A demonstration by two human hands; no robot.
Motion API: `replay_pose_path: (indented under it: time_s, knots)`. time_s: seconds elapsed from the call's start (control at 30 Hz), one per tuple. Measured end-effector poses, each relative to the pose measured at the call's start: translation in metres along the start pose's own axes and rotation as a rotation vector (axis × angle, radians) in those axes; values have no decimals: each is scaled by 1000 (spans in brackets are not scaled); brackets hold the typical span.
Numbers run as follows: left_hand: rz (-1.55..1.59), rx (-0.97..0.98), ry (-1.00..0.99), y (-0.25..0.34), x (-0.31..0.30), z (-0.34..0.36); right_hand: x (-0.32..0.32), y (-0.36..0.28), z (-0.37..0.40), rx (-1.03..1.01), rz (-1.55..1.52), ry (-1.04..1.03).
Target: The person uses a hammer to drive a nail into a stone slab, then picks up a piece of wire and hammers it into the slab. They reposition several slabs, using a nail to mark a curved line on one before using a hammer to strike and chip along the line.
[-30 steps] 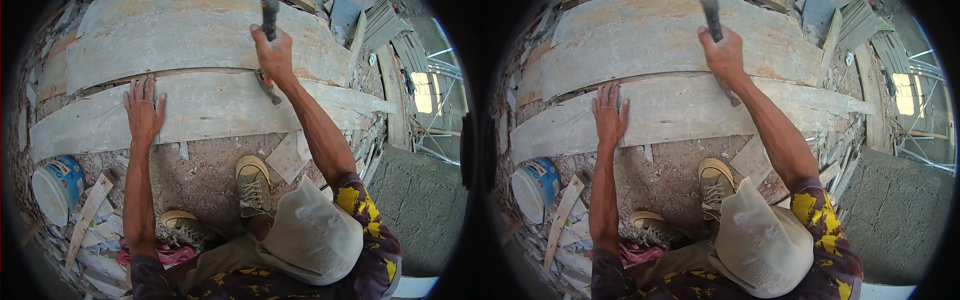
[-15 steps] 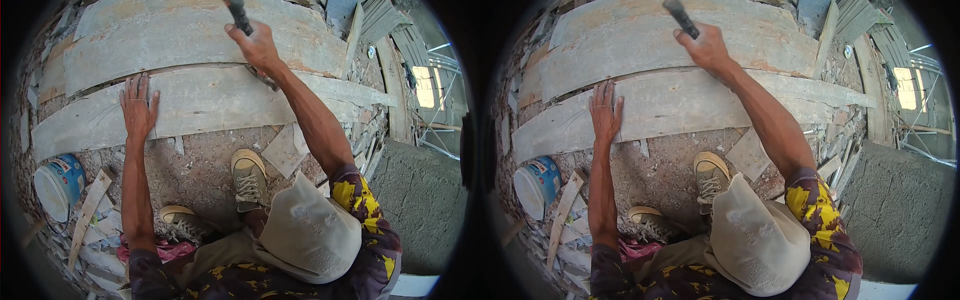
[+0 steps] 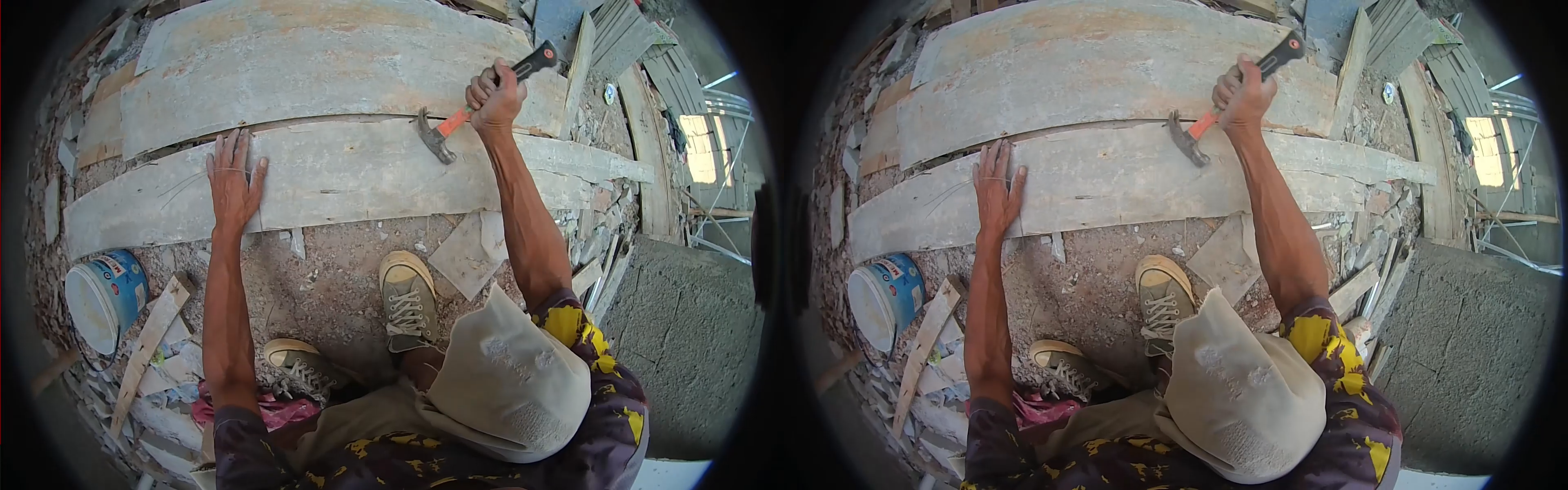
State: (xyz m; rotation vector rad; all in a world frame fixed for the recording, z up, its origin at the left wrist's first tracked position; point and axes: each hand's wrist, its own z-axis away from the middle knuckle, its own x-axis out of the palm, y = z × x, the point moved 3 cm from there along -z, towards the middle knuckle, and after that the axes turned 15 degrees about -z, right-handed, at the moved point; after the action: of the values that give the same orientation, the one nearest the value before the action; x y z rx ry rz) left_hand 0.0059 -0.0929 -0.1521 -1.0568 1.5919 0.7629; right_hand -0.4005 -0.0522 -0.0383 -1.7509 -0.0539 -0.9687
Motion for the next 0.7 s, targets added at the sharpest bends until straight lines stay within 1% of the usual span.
replay_pose_path:
  time_s: [0.03, 0.1, 0.13, 0.2, 0.23, 0.27, 0.3, 0.33, 0.37, 0.43, 0.47, 0.53, 0.6, 0.63, 0.7]
  knots:
    - [-6, -13, 5, -2, -3, 2, -11, -7, 5, -25, -65, 95]
    - [564, -185, 119, -7, -13, 4, -15, -11, 14, -51, -105, 47]
    - [558, -177, 106, 3, -20, 6, -20, -11, 20, -78, -134, 22]
    - [829, -675, 660, 23, -50, 16, -21, -10, 25, -77, -131, 69]
    - [553, -636, 696, 38, -65, 17, -20, -9, 26, -58, -114, 43]
    - [560, -478, 689, 64, -78, 12, -15, -9, 22, -41, -96, 1]
    - [563, -332, 680, 94, -89, 8, -8, -10, 20, 16, -64, 14]
    - [575, -103, 538, 120, -89, -1, -1, -8, 18, 25, -59, 9]
    - [657, 59, 356, 146, -91, -15, 7, -1, 15, 64, 52, -24]
    - [638, 156, 167, 184, -64, -39, 30, 13, 10, 119, 291, -76]
    - [634, 159, 170, 193, -52, -45, 42, 23, 8, 132, 418, -89]
    - [527, 83, 181, 205, -33, -53, 56, 47, -10, 19, 784, -160]
    - [477, 83, 193, 209, -23, -51, 84, 52, -5, -7, 922, -181]
    - [426, 68, 212, 209, -22, -49, 81, 56, -7, -1, 919, -167]
    - [432, 84, 208, 207, -18, -49, 82, 63, -19, -49, 938, -177]
